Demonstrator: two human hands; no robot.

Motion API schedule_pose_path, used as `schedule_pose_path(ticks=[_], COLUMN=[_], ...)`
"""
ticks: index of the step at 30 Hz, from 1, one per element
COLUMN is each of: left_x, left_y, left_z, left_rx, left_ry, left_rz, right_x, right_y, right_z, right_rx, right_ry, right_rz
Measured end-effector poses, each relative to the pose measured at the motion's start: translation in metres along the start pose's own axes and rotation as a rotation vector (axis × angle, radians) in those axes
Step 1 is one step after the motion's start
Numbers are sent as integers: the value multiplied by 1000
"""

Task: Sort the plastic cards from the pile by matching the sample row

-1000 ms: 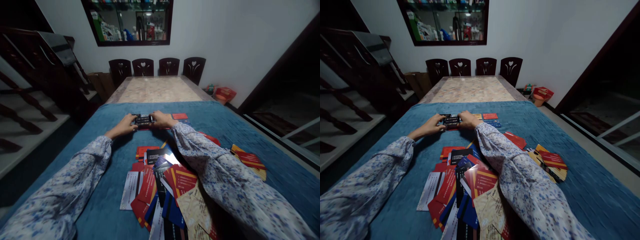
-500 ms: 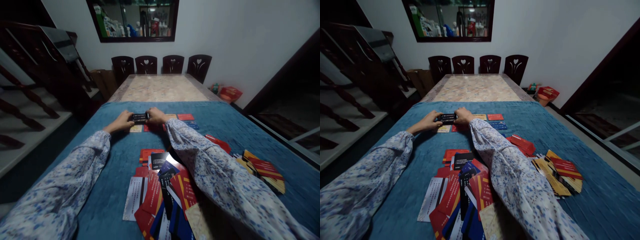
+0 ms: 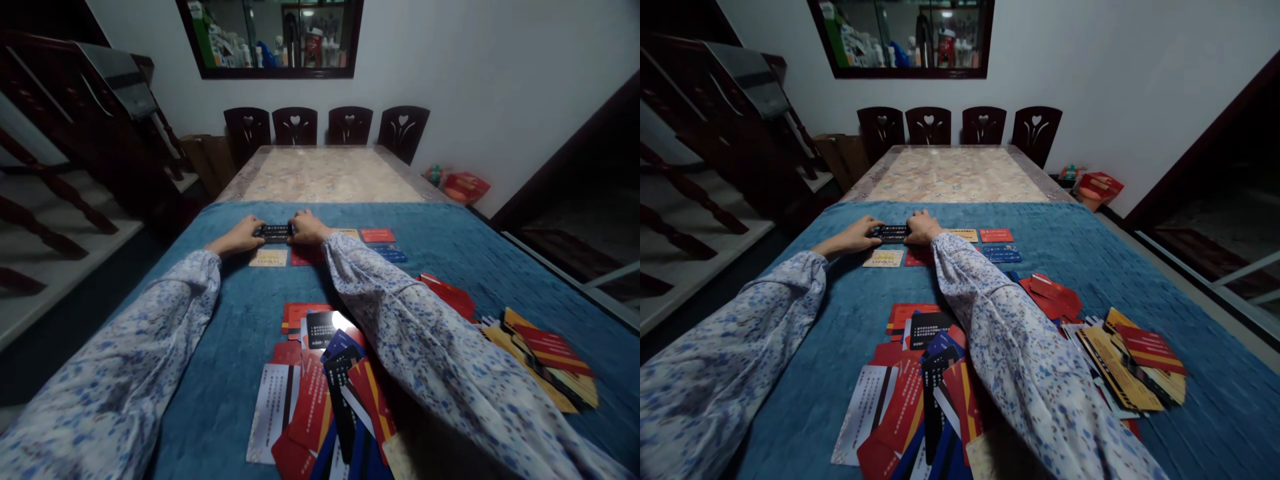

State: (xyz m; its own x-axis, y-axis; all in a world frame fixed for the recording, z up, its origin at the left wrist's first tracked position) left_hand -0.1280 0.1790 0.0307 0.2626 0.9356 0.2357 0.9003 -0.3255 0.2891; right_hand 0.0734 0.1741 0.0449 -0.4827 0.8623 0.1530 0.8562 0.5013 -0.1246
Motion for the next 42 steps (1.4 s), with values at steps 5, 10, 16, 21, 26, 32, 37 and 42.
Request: schedule_pose_path(ticks=[5, 10, 16, 21, 26, 32, 37, 42], left_x=[2, 2, 3, 4, 5, 6, 6, 8], left_y=[0, -1, -2, -3, -6, -7, -8, -12], left_z=[0, -1, -3, -3, -1, 0, 2, 5], left_rx=[-26, -29, -36, -34, -36, -11, 43, 57], left_ry=[-13, -35, -59, -83, -91, -102, -122, -108], left_rz=[28, 24, 31, 33, 50, 33, 22, 60], right_x=[3, 6, 6, 6, 7, 11, 11, 11], right_y=[0, 3, 1, -2, -3, -2, 0, 1], right_z=[3, 5, 1, -2, -5, -9, -9, -9], right_rx=[6, 6, 13, 14, 57, 88, 135, 168], right_ry=[-21, -20, -63, -76, -95, -122, -127, -93], right_rz=[-9, -14, -42, -33, 9, 44, 43, 61])
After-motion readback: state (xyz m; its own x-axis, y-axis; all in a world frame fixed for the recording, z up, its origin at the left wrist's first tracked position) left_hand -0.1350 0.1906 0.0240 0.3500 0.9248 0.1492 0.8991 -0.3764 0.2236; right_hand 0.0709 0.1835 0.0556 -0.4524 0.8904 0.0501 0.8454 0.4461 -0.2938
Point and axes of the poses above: each hand's wrist, its own x-axis towards the middle knuckle, its own z-axis out of the palm, y = z × x, the point moved 3 cm from there along x, towards the middle knuckle, and after that the axes turned 9 degrees about y, right-handed, at the moved point
